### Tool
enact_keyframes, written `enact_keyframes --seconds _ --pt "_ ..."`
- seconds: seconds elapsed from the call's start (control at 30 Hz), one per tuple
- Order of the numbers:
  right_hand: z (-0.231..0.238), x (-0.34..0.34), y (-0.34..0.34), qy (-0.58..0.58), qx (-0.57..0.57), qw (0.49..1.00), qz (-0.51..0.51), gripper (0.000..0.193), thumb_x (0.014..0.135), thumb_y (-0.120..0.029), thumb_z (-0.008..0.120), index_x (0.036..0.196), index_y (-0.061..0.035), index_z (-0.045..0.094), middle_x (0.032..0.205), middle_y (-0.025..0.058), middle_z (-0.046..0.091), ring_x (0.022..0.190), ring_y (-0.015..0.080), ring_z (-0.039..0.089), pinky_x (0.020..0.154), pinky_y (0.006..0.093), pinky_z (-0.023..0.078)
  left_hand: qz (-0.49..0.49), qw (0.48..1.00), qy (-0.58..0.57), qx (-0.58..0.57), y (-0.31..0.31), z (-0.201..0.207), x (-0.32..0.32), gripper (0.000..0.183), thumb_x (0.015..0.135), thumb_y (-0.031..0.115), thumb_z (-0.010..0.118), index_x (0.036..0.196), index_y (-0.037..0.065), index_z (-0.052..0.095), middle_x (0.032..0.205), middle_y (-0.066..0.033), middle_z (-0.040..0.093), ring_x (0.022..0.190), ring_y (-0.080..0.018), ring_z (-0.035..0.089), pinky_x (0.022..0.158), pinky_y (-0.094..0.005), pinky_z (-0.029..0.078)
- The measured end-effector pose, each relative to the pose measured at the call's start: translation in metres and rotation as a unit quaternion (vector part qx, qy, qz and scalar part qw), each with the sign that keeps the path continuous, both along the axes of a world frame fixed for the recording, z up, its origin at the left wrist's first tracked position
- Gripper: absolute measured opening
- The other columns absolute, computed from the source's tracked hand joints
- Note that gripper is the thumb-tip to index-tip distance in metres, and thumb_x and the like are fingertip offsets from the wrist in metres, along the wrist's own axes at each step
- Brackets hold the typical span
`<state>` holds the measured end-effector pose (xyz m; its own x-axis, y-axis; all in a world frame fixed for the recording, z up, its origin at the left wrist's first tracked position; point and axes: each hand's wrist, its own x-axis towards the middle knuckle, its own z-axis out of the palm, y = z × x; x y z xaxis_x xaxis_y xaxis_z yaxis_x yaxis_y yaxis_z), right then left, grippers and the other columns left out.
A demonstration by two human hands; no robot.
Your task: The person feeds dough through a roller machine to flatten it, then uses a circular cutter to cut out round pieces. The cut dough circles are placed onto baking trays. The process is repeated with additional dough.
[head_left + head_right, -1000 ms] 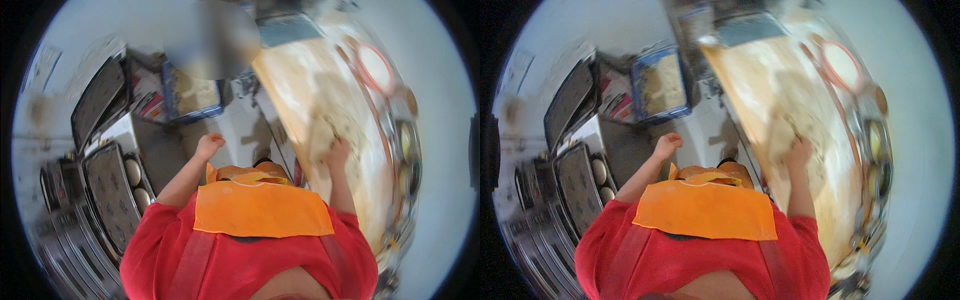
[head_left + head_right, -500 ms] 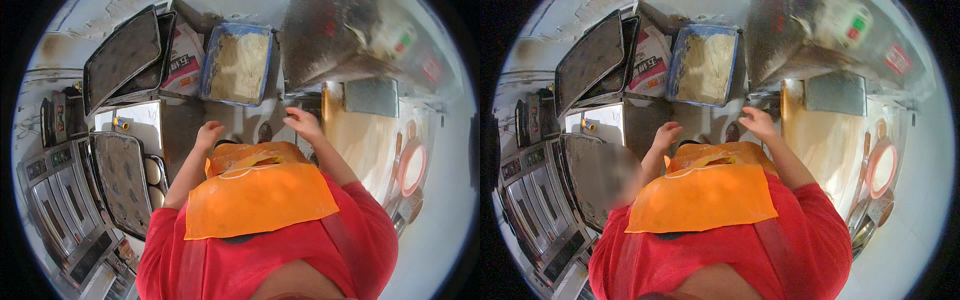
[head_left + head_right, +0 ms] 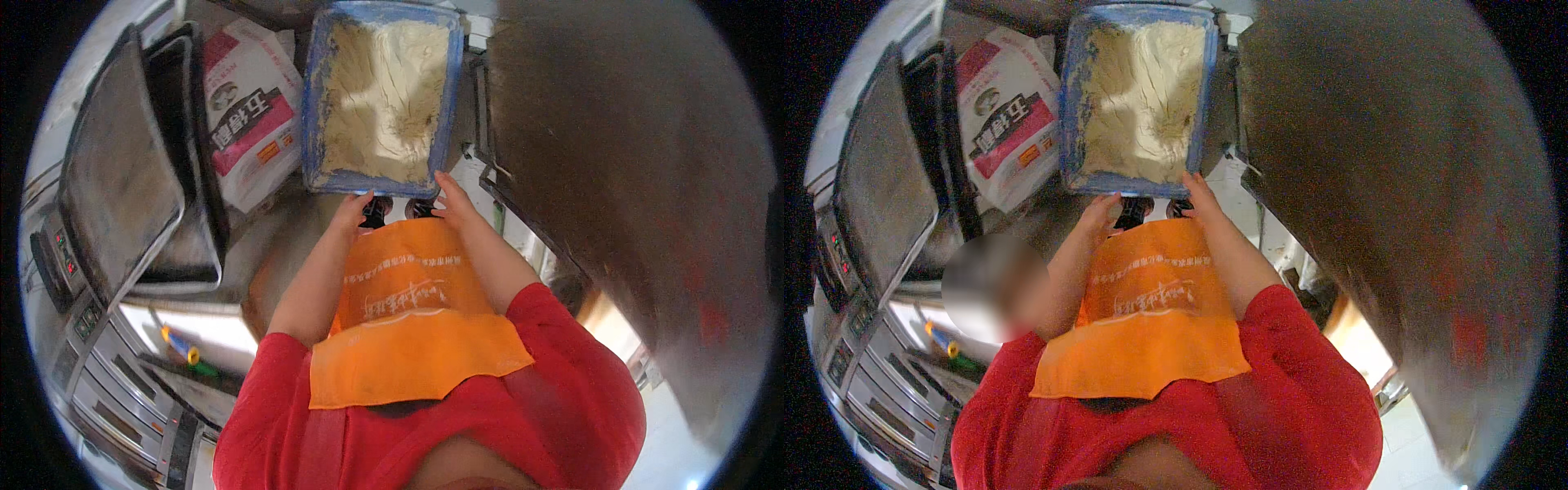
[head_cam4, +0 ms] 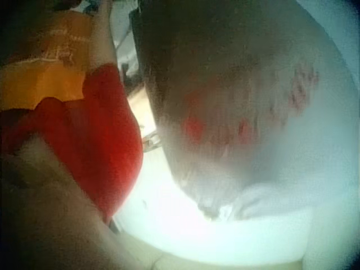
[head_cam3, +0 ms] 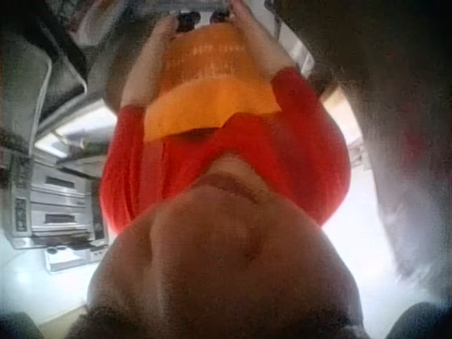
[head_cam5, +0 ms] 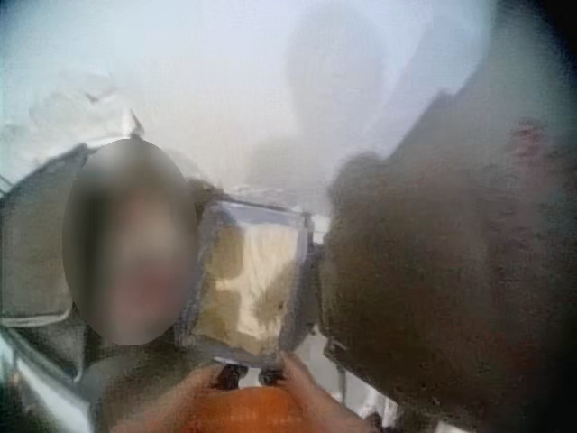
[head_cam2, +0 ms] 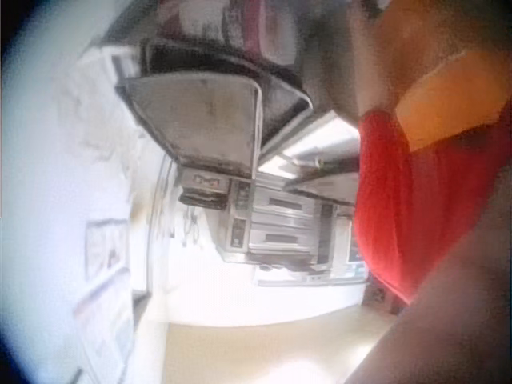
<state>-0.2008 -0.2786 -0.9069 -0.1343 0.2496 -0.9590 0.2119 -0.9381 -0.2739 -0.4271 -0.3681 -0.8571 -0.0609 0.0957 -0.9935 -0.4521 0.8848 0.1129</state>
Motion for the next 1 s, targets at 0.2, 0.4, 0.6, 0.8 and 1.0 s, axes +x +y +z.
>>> enact_keyframes --seconds 0.2,0.4,0.6,0.8,1.0 --pt "-0.177 -0.051 0.008 -0.047 -0.039 0.990 -0.125 0.094 0.082 -0.054 0.063 0.151 -0.0163 0.012 0.155 0.0135 0.014 0.140 0.0341 0.021 0.106 0.0551 0.026 0.116 0.992 -0.047 -0.034 0.022 -0.190 0.025 0.072 0.086 0.034 0.065 0.142 0.008 0.028 0.140 -0.0146 0.035 0.124 -0.0348 0.039 0.088 -0.0475 0.044" --pt "-0.322 -0.067 -0.011 -0.148 0.058 0.974 -0.164 0.083 0.087 -0.044 0.061 0.150 -0.0141 0.017 0.147 0.0133 0.031 0.129 0.0286 0.038 0.100 0.0464 0.037 0.195 0.978 -0.021 -0.070 0.042 -0.305 0.049 0.070 0.086 0.030 0.063 0.144 0.012 0.027 0.151 -0.0115 0.024 0.136 -0.0394 0.023 0.099 -0.0516 0.034" --pt "-0.364 -0.065 -0.009 -0.178 0.063 0.963 -0.192 0.086 0.081 -0.045 0.067 0.148 -0.0130 0.025 0.146 0.0143 0.038 0.130 0.0294 0.039 0.104 0.0423 0.033 0.252 0.965 -0.038 -0.069 0.037 -0.352 0.049 0.081 0.084 0.033 0.065 0.147 0.019 0.016 0.155 -0.0129 0.010 0.139 -0.0412 0.019 0.105 -0.0574 0.028" --pt "-0.368 -0.059 0.022 -0.107 0.013 0.970 -0.218 0.082 0.083 -0.044 0.067 0.148 -0.0149 0.026 0.141 0.0110 0.041 0.124 0.0262 0.043 0.098 0.0407 0.041 0.309 0.947 -0.082 -0.020 0.033 -0.384 0.046 0.089 0.084 0.048 0.064 0.149 0.022 0.009 0.152 -0.0112 0.018 0.136 -0.0391 0.025 0.102 -0.0613 0.029" --pt "-0.354 -0.071 0.040 -0.098 -0.046 0.980 -0.169 0.070 0.084 -0.042 0.064 0.140 -0.0081 0.038 0.133 0.0102 0.050 0.116 0.0244 0.052 0.093 0.0385 0.045 0.349 0.919 -0.180 -0.028 0.033 -0.417 0.021 0.083 0.083 0.061 0.056 0.146 0.015 0.025 0.147 -0.0097 0.032 0.130 -0.0360 0.037 0.099 -0.0627 0.033"
